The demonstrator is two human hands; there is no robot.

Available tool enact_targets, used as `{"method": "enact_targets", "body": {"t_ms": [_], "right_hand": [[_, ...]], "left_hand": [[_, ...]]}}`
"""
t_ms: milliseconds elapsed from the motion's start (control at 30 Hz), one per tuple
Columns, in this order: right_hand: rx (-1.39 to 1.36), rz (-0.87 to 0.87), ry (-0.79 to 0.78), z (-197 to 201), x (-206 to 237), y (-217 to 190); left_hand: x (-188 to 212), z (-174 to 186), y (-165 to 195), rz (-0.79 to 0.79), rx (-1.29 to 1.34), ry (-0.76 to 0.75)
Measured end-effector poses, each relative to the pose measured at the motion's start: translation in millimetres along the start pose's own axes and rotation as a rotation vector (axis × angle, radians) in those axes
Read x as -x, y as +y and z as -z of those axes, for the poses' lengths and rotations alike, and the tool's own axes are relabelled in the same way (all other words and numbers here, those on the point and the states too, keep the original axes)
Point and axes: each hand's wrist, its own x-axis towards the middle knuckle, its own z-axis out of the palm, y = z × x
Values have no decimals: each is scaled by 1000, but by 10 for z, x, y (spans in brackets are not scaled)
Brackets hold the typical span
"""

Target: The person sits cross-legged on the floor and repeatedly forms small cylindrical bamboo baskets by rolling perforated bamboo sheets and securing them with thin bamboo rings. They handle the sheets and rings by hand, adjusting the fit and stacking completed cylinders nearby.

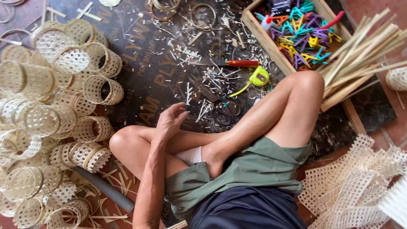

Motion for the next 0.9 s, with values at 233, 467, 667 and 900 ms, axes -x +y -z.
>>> {"method": "enact_targets", "body": {"t_ms": [233, 467, 667, 900], "right_hand": [[-909, 682, -340, -166, -64, -1775], [-1639, 313, -1258, -1340, 1642, -3627], [-1416, -4, -1380, -2159, 2246, -3704], [-1060, 231, -1238, -2218, 2077, -3567]], "left_hand": [[-28, -407, -5, 19, 572, 9], [-31, -441, 125, -204, 583, 249], [270, -563, 212, -457, 1297, -152], [283, -427, 43, -184, 1629, 403]]}}
